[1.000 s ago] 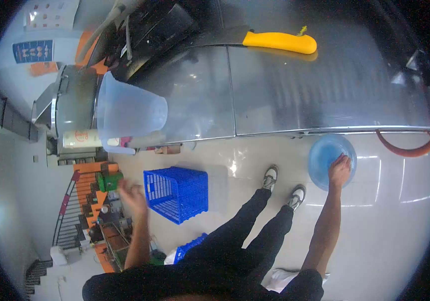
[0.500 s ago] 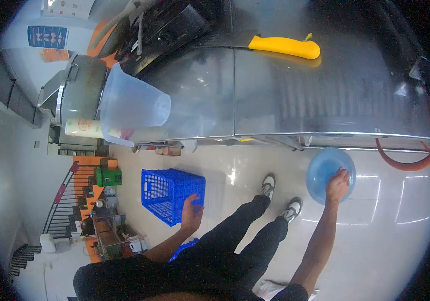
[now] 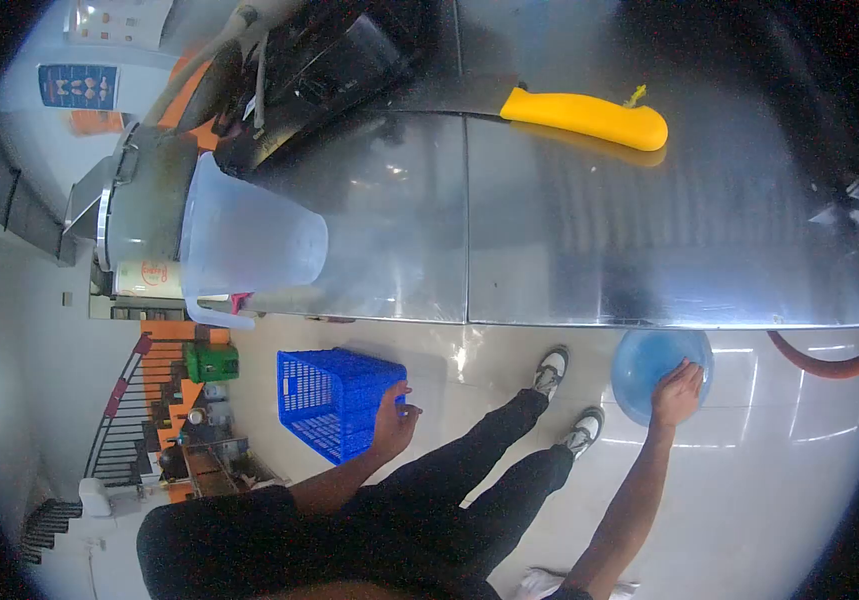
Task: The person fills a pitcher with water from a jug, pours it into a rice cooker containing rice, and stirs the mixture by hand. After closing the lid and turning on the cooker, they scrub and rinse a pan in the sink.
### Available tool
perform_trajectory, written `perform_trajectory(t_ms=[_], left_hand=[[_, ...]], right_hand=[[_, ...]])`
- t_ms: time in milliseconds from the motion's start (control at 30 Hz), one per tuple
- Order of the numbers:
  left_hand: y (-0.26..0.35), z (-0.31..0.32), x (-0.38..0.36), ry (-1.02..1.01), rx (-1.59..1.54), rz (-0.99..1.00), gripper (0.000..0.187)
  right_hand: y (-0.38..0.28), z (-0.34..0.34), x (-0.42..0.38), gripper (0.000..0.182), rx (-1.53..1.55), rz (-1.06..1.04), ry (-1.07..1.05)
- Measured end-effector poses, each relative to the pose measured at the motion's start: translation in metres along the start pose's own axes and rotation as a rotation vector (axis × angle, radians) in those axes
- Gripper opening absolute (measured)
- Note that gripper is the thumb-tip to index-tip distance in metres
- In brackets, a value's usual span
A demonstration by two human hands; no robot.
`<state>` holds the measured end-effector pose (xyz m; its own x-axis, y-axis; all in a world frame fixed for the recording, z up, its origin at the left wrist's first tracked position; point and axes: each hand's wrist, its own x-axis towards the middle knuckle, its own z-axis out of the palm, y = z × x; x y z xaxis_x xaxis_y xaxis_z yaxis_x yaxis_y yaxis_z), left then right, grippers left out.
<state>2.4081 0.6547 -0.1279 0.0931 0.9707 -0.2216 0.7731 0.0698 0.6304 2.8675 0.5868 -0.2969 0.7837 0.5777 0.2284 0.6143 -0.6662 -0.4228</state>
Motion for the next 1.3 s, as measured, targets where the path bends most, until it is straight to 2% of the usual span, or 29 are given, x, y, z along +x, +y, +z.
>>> perform_trajectory(t_ms=[100, 133, 200, 267, 300, 367, 400, 467, 500, 533, 567, 633, 700, 733, 767, 833, 867, 900, 933, 967, 1000, 1033, 1167, 1300], left_hand=[[-0.009, -0.003, 0.013, -0.008, -0.06, -0.059, 0.057], [-0.007, -0.004, 0.017, -0.008, -0.015, 0.015, 0.058], [-0.003, -0.004, 0.022, -0.056, 0.05, 0.034, 0.056], [0.023, 0.011, 0.032, -0.118, 0.106, 0.113, 0.053], [0.034, 0.029, 0.035, -0.155, 0.104, 0.128, 0.053], [0.055, 0.076, 0.037, -0.319, -0.047, 0.314, 0.047], [0.07, 0.103, 0.036, -0.378, -0.119, 0.344, 0.043], [0.097, 0.178, 0.034, -0.473, -0.28, 0.45, 0.035], [0.132, 0.204, 0.036, -0.617, -0.269, 0.438, 0.031], [0.16, 0.24, 0.041, -0.623, -0.278, 0.54, 0.033], [0.168, 0.288, 0.043, -0.635, -0.247, 0.476, 0.039], [0.189, 0.343, 0.054, -0.83, -0.376, 0.278, 0.045], [0.22, 0.341, 0.063, -0.966, -0.233, 0.213, 0.046], [0.218, 0.345, 0.073, -1.029, -0.226, 0.292, 0.046], [0.214, 0.353, 0.083, -1.088, -0.223, 0.38, 0.046], [0.22, 0.348, 0.101, -1.226, -0.332, 0.325, 0.047], [0.223, 0.349, 0.103, -1.255, -0.356, 0.221, 0.047], [0.207, 0.364, 0.113, -1.406, -0.411, 0.193, 0.047], [0.218, 0.362, 0.11, -1.466, -0.466, 0.12, 0.05], [0.223, 0.365, 0.108, -1.432, -0.466, -0.002, 0.049], [0.213, 0.379, 0.113, -1.323, -0.328, 0.257, 0.047], [0.242, 0.359, 0.103, -1.238, -0.161, 0.314, 0.047], [0.226, 0.376, 0.105, -1.181, -0.062, 0.424, 0.053], [0.238, 0.365, 0.1, -1.141, -0.003, 0.473, 0.061]], right_hand=[[0.0, 0.0, -0.005, 0.028, -0.025, 0.035, 0.001], [0.0, -0.001, -0.003, 0.028, -0.048, 0.055, 0.014], [-0.003, -0.003, -0.006, 0.027, -0.001, 0.068, -0.002], [-0.005, -0.001, -0.004, 0.026, -0.015, 0.096, 0.009], [-0.004, -0.002, -0.004, 0.025, 0.004, 0.089, 0.001], [-0.006, -0.006, -0.003, 0.024, -0.026, 0.088, 0.004], [-0.006, -0.004, -0.001, 0.022, -0.028, 0.064, 0.002], [0.008, 0.013, -0.01, 0.021, -0.027, 0.059, 0.043], [0.008, 0.012, -0.011, 0.018, -0.017, 0.088, 0.017], [0.011, 0.013, -0.013, 0.014, -0.015, 0.102, -0.023], [0.013, 0.007, -0.012, 0.01, 0.023, 0.103, -0.05], [0.016, 0.006, -0.006, 0.01, 0.084, 0.121, -0.051], [0.01, -0.011, 0.002, 0.016, 0.057, 0.307, -0.186], [0.003, -0.018, 0.008, 0.022, 0.095, 0.473, -0.202], [0.007, -0.008, 0.006, 0.026, 0.083, 0.487, -0.093], [0.001, -0.004, 0.004, 0.03, 0.053, 0.607, -0.214], [-0.007, -0.018, 0.013, 0.031, 0.064, 0.651, -0.323], [-0.005, -0.007, 0.01, 0.029, 0.043, 0.705, -0.387], [-0.001, 0.014, -0.002, 0.027, 0.03, 0.664, -0.231], [0.002, 0.022, -0.004, 0.034, 0.017, 0.569, -0.052], [0.0, 0.016, 0.0, 0.029, 0.036, 0.551, -0.038], [-0.003, 0.009, 0.002, 0.027, 0.035, 0.516, 0.068], [-0.003, 0.007, 0.001, 0.032, -0.006, 0.5, 0.048], [-0.012, -0.004, 0.002, 0.033, 0.027, 0.537, 0.07]])
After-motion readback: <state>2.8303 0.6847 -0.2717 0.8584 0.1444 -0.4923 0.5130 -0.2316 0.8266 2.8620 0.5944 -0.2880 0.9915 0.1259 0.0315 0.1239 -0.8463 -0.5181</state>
